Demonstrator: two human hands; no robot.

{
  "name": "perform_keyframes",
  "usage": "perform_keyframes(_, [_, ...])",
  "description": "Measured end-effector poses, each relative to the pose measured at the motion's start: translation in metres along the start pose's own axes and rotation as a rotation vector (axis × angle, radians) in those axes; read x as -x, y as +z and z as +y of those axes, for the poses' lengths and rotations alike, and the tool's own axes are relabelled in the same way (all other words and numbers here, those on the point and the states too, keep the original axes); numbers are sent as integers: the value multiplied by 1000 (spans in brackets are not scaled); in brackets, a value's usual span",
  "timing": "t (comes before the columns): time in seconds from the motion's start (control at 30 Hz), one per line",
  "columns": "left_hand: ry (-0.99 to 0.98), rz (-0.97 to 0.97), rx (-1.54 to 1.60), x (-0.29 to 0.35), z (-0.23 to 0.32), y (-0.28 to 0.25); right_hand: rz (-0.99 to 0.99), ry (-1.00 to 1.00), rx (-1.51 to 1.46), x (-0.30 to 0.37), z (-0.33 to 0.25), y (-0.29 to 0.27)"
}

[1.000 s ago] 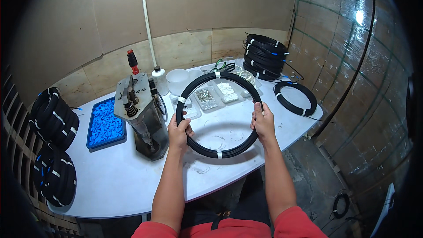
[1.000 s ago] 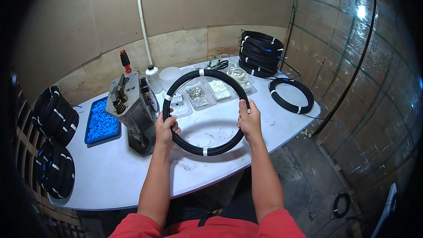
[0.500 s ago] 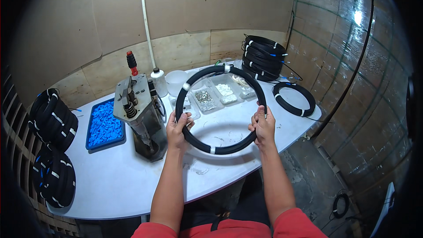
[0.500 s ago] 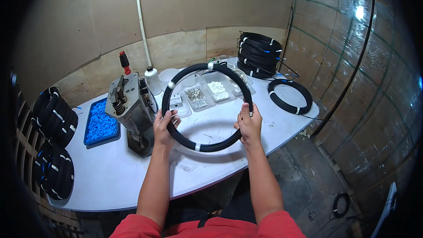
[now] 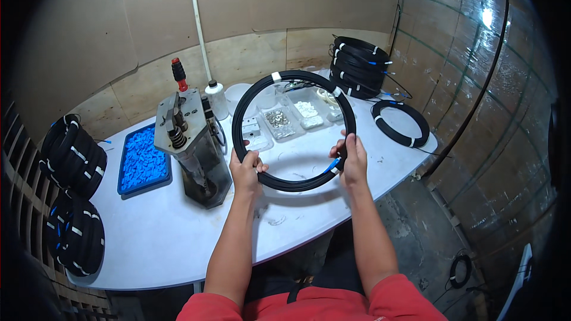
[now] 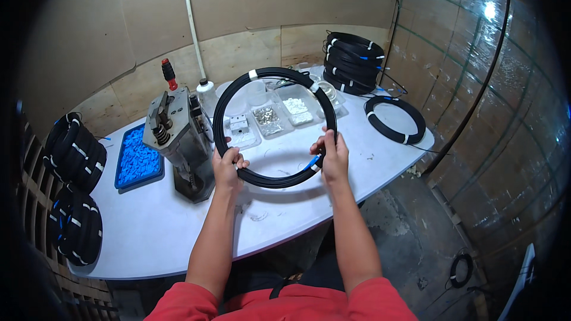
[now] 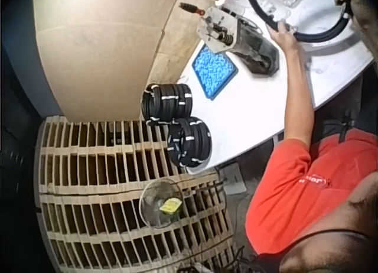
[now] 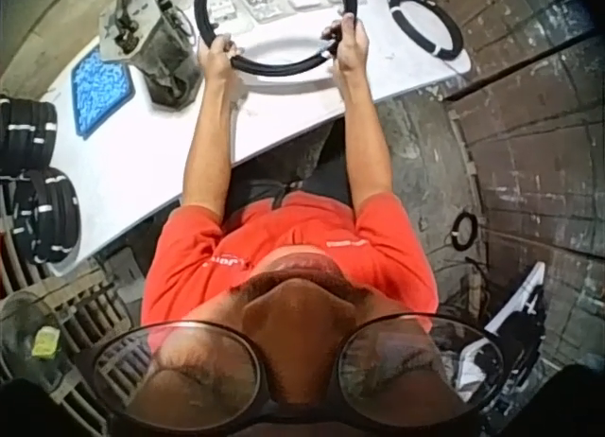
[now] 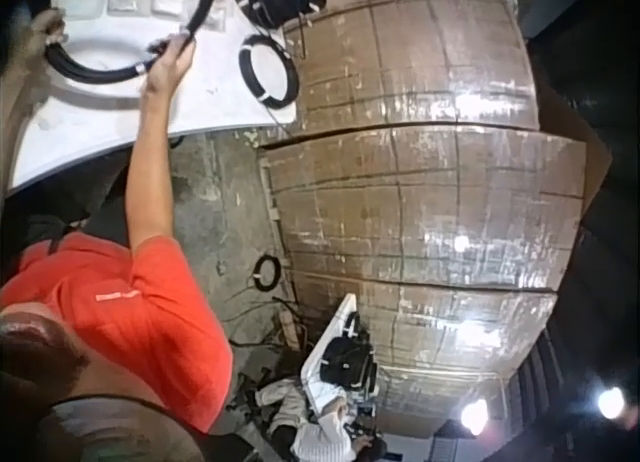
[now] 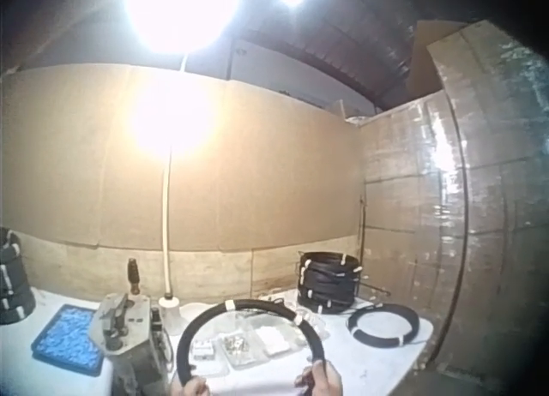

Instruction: Assembling cable harnesses by taping wire coils and crimping connectors using an industrial crimping machine.

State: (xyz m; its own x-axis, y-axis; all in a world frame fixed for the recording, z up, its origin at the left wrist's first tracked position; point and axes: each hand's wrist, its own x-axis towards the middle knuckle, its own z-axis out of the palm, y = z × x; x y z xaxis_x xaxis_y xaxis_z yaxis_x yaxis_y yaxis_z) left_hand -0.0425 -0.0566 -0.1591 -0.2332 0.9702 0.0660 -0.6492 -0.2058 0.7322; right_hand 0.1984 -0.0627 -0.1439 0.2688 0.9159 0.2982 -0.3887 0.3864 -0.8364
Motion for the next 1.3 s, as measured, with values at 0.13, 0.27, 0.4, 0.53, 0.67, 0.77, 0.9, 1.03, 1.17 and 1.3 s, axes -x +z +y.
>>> perform_keyframes(0.13, [4,-21,-52,-2,0,0,21,91,100,-9,-10,1])
perform_keyframes(0.27, [-91,-16,-30,-7,-3,-7,180,-34,208,4,-15,16])
perform_keyframes(0.4, [-104,-32,-16,-6,-3,-7,115,-5,442,-1,-14,2])
perform_keyframes(0.53, [-11,-63,-19,-6,-5,-10,127,81,579,-4,-18,-7])
perform_keyframes(0.67, [16,-92,-62,-4,-4,-4,82,-120,843,-12,-10,-24])
perform_keyframes(0.77, [11,-74,-63,-2,-3,-5,57,23,492,-2,-15,-7])
perform_keyframes(0.9, [-18,-74,-54,-3,-3,-5,50,141,280,-4,-21,-11])
perform_keyframes(1.03, [-18,-93,-72,-2,-4,-3,110,231,325,-8,-27,-12])
perform_keyframes(1.17, [-22,-86,-94,-2,-1,-5,105,234,448,-4,-34,-11])
perform_keyframes(1.3, [-31,-98,-102,0,-1,-1,90,166,448,-4,-24,-19])
